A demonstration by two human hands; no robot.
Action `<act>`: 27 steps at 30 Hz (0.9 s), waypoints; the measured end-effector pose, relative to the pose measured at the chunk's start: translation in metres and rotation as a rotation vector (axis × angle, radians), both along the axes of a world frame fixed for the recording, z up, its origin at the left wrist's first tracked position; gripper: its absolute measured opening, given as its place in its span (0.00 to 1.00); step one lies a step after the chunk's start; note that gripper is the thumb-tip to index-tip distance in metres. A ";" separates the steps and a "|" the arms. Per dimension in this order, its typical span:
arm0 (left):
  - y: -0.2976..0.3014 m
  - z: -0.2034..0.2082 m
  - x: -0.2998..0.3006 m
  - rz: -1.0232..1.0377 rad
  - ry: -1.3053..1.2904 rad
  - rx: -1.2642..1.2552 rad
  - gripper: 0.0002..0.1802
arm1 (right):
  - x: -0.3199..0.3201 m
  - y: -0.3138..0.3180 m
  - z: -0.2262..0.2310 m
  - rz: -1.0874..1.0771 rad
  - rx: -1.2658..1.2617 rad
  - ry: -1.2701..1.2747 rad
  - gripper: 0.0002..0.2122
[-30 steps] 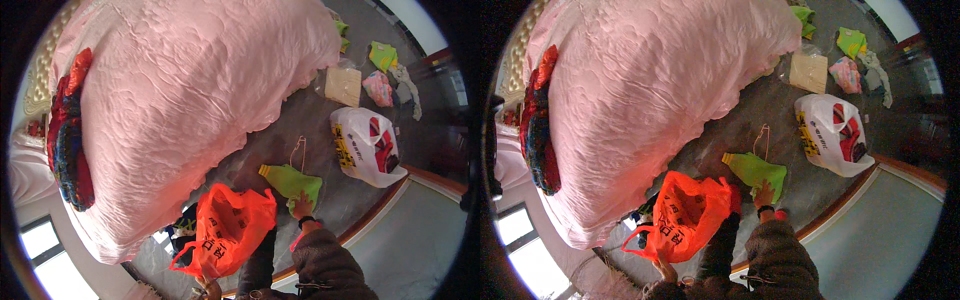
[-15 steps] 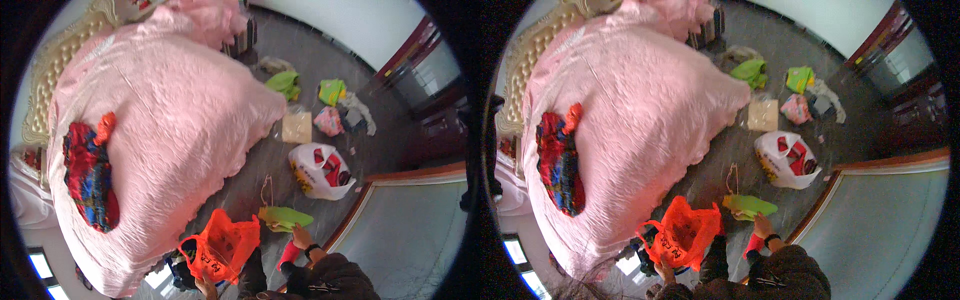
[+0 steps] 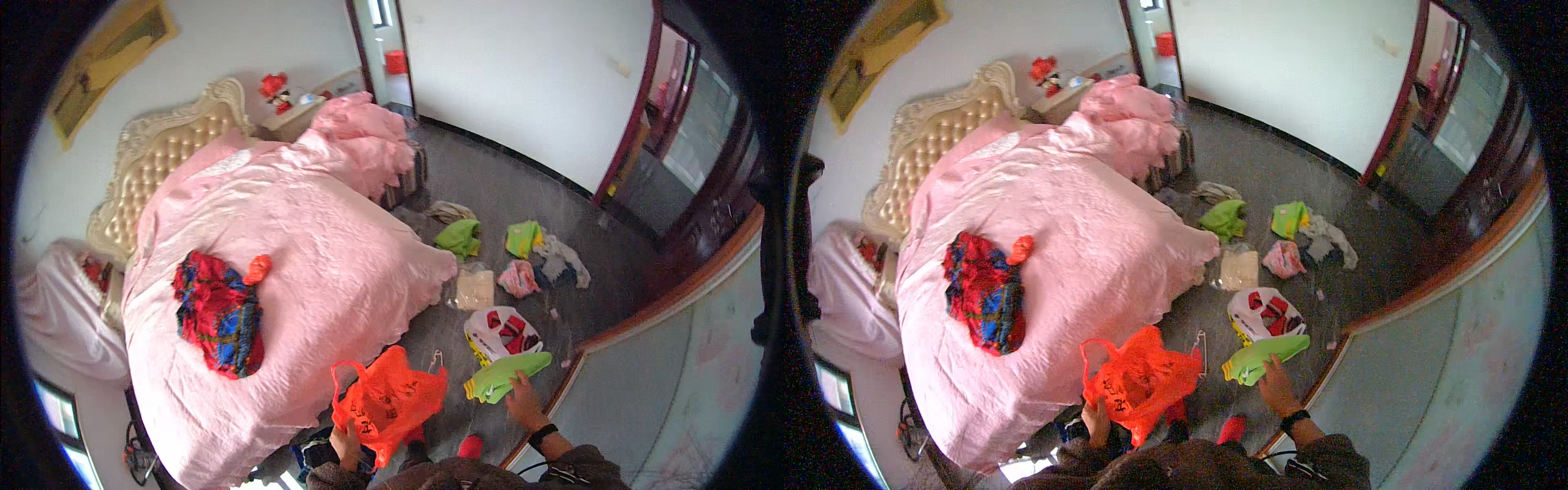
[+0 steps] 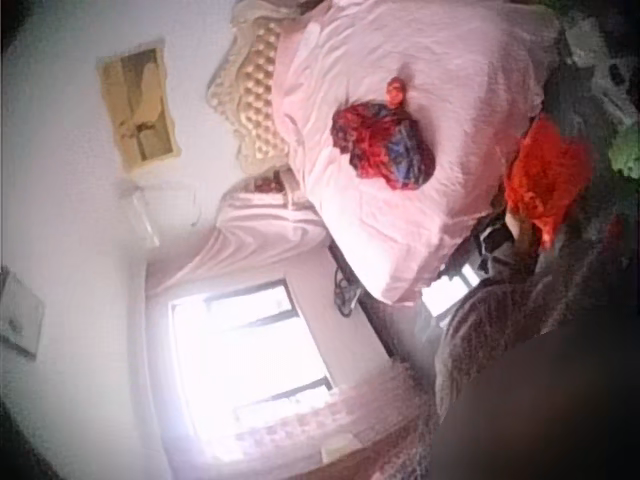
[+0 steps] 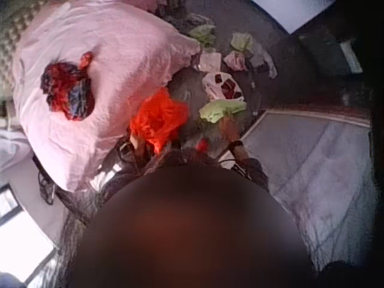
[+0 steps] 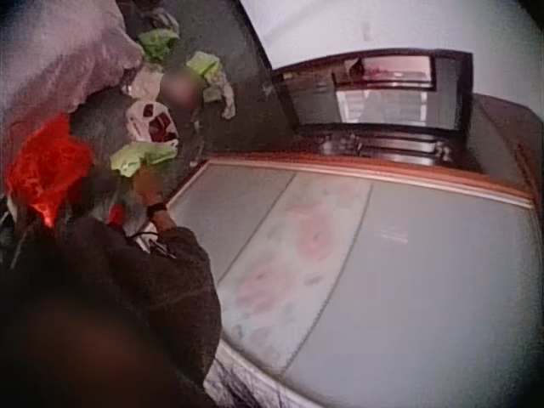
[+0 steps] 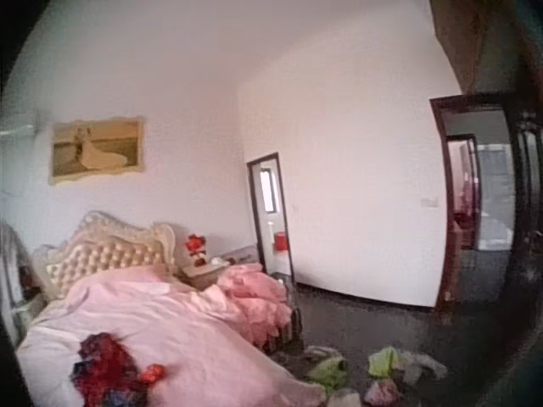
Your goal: The person picks up clothes from the floor, folds them, and places them into a plastic bag. They also open a wardrobe, retrieve a small item, and continue folding and bagging clothes on the bed.
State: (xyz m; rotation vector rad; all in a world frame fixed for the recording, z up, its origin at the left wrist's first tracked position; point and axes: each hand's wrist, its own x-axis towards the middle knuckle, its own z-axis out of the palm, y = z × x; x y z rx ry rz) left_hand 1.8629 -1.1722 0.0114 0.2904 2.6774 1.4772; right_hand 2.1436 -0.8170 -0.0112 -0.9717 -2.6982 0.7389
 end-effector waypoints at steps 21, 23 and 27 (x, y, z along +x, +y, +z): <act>0.041 -0.021 -0.043 -0.002 -0.196 -0.254 0.27 | -0.312 0.062 0.138 0.666 -0.097 0.306 0.27; 0.055 -0.023 -0.059 -0.067 -0.173 -0.210 0.27 | -0.221 0.124 0.059 0.456 -0.070 0.110 0.23; 0.098 -0.038 -0.073 -0.066 -0.127 -0.175 0.19 | 0.035 0.210 -0.057 -0.053 -0.210 -0.717 0.22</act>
